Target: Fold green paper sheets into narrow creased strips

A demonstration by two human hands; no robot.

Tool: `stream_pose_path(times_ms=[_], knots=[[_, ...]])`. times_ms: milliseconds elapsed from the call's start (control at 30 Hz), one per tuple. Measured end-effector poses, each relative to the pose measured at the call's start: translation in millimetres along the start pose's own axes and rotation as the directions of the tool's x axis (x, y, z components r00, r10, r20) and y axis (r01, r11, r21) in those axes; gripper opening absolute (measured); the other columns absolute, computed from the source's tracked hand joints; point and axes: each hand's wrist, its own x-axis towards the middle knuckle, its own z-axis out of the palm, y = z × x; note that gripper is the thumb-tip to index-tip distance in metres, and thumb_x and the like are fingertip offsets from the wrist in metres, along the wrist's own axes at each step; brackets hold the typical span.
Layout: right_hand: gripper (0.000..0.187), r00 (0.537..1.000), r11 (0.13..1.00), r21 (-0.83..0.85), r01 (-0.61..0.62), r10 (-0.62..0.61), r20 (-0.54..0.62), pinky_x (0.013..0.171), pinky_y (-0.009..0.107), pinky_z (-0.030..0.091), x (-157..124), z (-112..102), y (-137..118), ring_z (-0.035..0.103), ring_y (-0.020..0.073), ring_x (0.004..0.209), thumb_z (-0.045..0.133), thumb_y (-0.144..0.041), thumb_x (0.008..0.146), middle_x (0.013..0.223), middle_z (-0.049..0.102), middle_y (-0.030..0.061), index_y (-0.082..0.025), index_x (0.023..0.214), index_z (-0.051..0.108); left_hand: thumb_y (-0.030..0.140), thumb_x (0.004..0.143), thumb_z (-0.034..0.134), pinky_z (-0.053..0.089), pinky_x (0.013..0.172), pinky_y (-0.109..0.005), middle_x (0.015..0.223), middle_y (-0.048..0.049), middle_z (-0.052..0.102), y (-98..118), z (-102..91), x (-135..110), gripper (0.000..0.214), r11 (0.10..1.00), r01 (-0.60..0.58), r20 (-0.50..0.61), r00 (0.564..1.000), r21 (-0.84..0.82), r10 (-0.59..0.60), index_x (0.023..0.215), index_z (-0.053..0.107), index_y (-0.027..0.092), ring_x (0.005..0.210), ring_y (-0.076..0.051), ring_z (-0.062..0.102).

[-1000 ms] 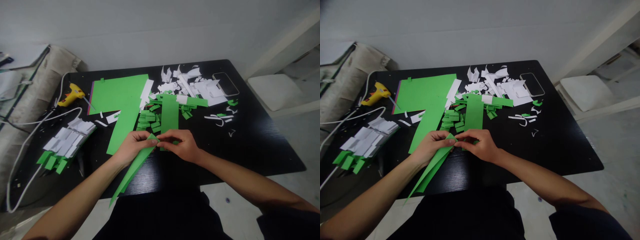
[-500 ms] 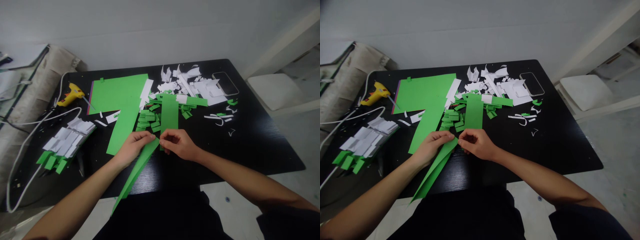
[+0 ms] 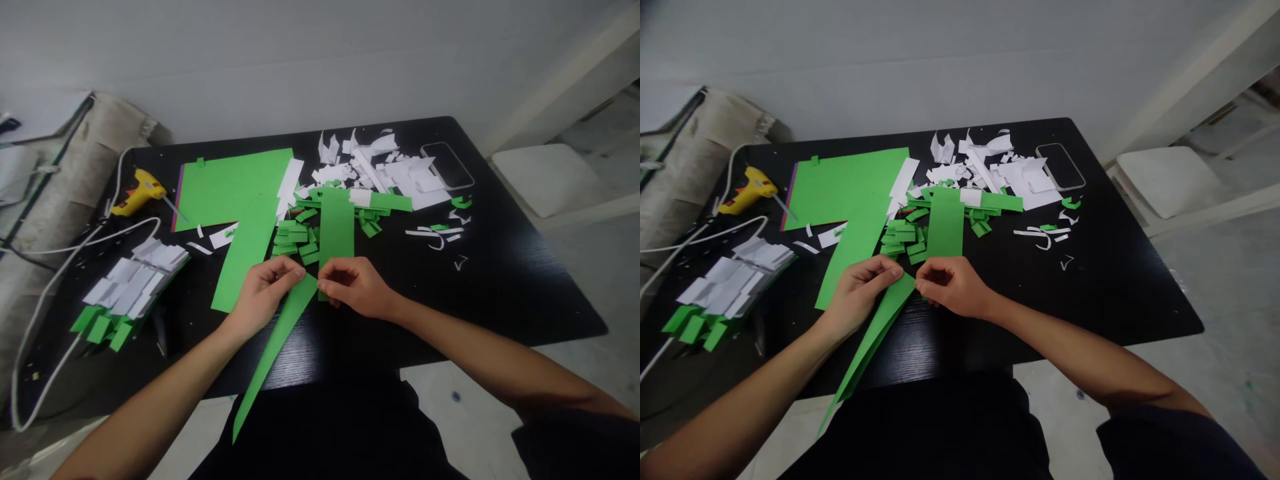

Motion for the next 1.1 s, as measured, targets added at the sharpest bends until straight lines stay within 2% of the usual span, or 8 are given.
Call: stream_pose_path(times_ms=[100, 233, 333, 533, 700, 833, 967, 1100], knots=[[0.018, 1.000, 1.000, 0.016, -0.015, 0.015, -0.011, 0.046, 0.020, 0.047, 0.4, -0.5, -0.6, 0.056, 0.0086, 0.048, 0.073, -0.031, 0.085, 0.060, 0.060, -0.0033, -0.016, 0.077, 0.064, 0.042, 0.088, 0.076, 0.032, 0.052, -0.022, 0.062, 0.0032, 0.056, -0.6, -0.1, 0.0, 0.027, 1.000, 0.011, 0.024, 1.000, -0.005, -0.011, 0.078, 0.071, 0.017, 0.055, -0.009, 0.045], [0.016, 0.998, 1.000, -0.003, 0.001, -0.001, -0.070, 0.047, 0.021, 0.047, 1.0, -1.9, -1.6, 0.056, 0.0093, 0.049, 0.072, -0.029, 0.084, 0.059, 0.059, -0.0038, -0.017, 0.076, 0.065, 0.045, 0.087, 0.077, 0.035, 0.053, -0.023, 0.065, 0.0018, 0.061, -2.1, 0.8, 0.0, 0.029, 0.992, 0.113, 0.123, 0.987, -0.059, -0.106, 0.081, 0.070, 0.017, 0.055, -0.010, 0.050], [0.015, 0.994, 1.000, -0.014, 0.006, -0.007, -0.105, 0.047, 0.021, 0.047, 1.5, -3.2, -1.2, 0.057, 0.0099, 0.049, 0.072, -0.029, 0.083, 0.059, 0.060, -0.0036, -0.018, 0.075, 0.065, 0.043, 0.085, 0.079, 0.032, 0.051, -0.022, 0.063, 0.0027, 0.059, -3.7, 1.2, 0.3, 0.030, 0.991, 0.114, 0.106, 0.989, -0.069, -0.106, 0.077, 0.067, 0.017, 0.053, -0.009, 0.047], [0.019, 0.998, 0.998, 0.048, -0.046, 0.048, -0.038, 0.049, 0.022, 0.049, 1.9, -5.1, -1.7, 0.058, 0.0108, 0.052, 0.074, -0.032, 0.084, 0.060, 0.060, -0.0031, -0.018, 0.076, 0.064, 0.040, 0.083, 0.081, 0.030, 0.052, -0.023, 0.063, 0.0030, 0.056, -5.9, -0.6, 2.2, 0.029, 0.995, 0.087, 0.108, 0.991, -0.046, -0.082, 0.072, 0.066, 0.017, 0.054, -0.009, 0.042], [0.027, 0.997, 0.996, 0.053, -0.072, 0.072, -0.010, 0.049, 0.021, 0.047, 3.0, -1.1, -2.4, 0.056, 0.0100, 0.054, 0.079, -0.040, 0.083, 0.063, 0.059, -0.0039, -0.017, 0.080, 0.066, 0.041, 0.086, 0.078, 0.032, 0.054, -0.023, 0.066, 0.0018, 0.057, -4.6, 0.7, 1.1, 0.029, 0.997, 0.070, 0.197, 0.977, 0.033, -0.075, 0.074, 0.069, 0.017, 0.059, -0.010, 0.045], [0.026, 0.997, 0.997, 0.016, -0.070, 0.070, -0.022, 0.048, 0.021, 0.048, 3.2, 1.4, -3.4, 0.054, 0.0097, 0.053, 0.077, -0.041, 0.084, 0.063, 0.057, -0.0044, -0.018, 0.079, 0.067, 0.042, 0.087, 0.076, 0.037, 0.054, -0.022, 0.067, 0.0013, 0.061, -0.4, 4.1, -0.4, 0.029, 0.993, 0.092, 0.241, 0.965, 0.072, -0.107, 0.076, 0.070, 0.016, 0.058, -0.010, 0.050], [0.025, 0.987, 1.000, 0.007, -0.025, 0.026, -0.160, 0.047, 0.022, 0.048, 6.9, -8.4, -5.7, 0.055, 0.0106, 0.053, 0.077, -0.040, 0.084, 0.064, 0.058, -0.0036, -0.018, 0.076, 0.066, 0.044, 0.088, 0.075, 0.046, 0.053, -0.023, 0.063, -0.0007, 0.067, 5.9, -0.1, 0.8, 0.031, 0.980, 0.198, 0.292, 0.937, 0.016, -0.194, 0.074, 0.067, 0.017, 0.053, -0.012, 0.060], [0.024, 0.925, 0.998, 0.040, 0.047, -0.028, -0.379, 0.046, 0.023, 0.048, 15.9, -27.8, -3.6, 0.053, 0.0103, 0.051, 0.074, -0.038, 0.086, 0.062, 0.054, -0.0041, -0.020, 0.073, 0.064, 0.041, 0.084, 0.079, 0.054, 0.056, -0.023, 0.065, -0.0028, 0.070, 12.7, -19.8, 7.0, 0.029, 0.976, 0.211, 0.346, 0.913, 0.046, -0.214, 0.074, 0.071, 0.016, 0.054, -0.012, 0.065]])
